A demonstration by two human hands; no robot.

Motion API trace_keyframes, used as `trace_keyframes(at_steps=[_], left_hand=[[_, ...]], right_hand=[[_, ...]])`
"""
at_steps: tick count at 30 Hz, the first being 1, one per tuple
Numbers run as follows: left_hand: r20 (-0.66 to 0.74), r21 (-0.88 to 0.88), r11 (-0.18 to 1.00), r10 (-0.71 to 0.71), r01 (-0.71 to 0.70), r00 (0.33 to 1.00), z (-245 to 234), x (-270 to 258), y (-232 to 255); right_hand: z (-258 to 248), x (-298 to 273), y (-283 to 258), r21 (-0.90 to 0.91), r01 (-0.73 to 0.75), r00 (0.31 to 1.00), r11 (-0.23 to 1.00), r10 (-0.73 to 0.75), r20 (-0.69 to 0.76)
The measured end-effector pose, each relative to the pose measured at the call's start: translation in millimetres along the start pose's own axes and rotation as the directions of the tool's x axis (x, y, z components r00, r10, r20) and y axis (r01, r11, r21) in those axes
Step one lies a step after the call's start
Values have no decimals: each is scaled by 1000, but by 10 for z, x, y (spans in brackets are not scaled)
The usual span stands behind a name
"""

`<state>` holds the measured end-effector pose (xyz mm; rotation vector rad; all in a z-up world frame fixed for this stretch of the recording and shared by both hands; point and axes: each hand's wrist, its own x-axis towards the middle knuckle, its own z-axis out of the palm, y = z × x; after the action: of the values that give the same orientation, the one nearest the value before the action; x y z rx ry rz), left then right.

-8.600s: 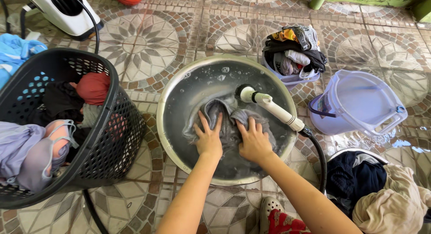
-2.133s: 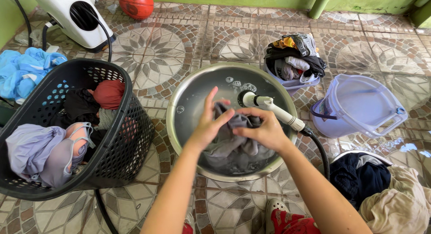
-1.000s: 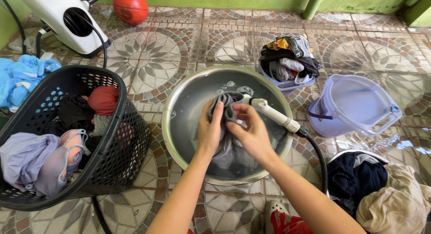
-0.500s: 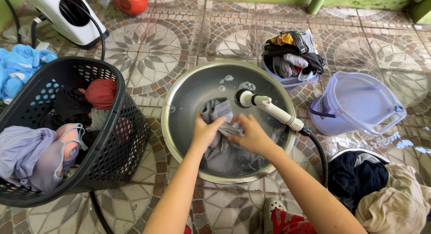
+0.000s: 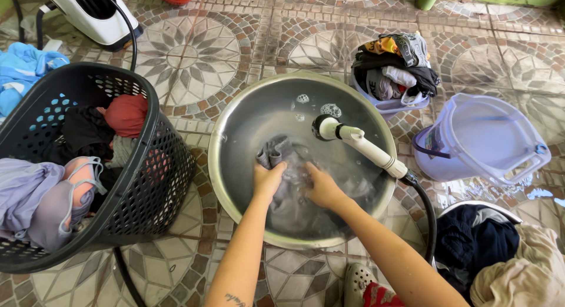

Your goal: The person washes several items of clothing by hand in a basin with soapy water and a hose, then wrings each item out and places it in a basket.

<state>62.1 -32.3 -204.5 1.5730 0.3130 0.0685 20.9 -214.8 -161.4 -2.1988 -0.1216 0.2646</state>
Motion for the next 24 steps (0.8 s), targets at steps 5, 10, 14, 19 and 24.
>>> trace_keyframes(at_steps=[5,10,14,19,24], left_hand=[[-83,21,975,224,-223,971,88,181,161],[0,16,986,168,-168,986,90,297,618],[3,-61,973,222,-221,975,48,165,1099],[55,-301,933,225,-199,973,25,-80,1912],[194,-304,927,286,-220,938,-45,-253,2759]], right_hand=[[-283,274,-51,387,-425,897,818,323,302],[-667,445,-435,771,-328,941,546,116,318],[-744,384,-911,534,97,994,840,-54,-96],[-946,235,-1515,370,220,970,903,-164,-177],[-1330,65,-2112,528,321,944,787,-309,-113]])
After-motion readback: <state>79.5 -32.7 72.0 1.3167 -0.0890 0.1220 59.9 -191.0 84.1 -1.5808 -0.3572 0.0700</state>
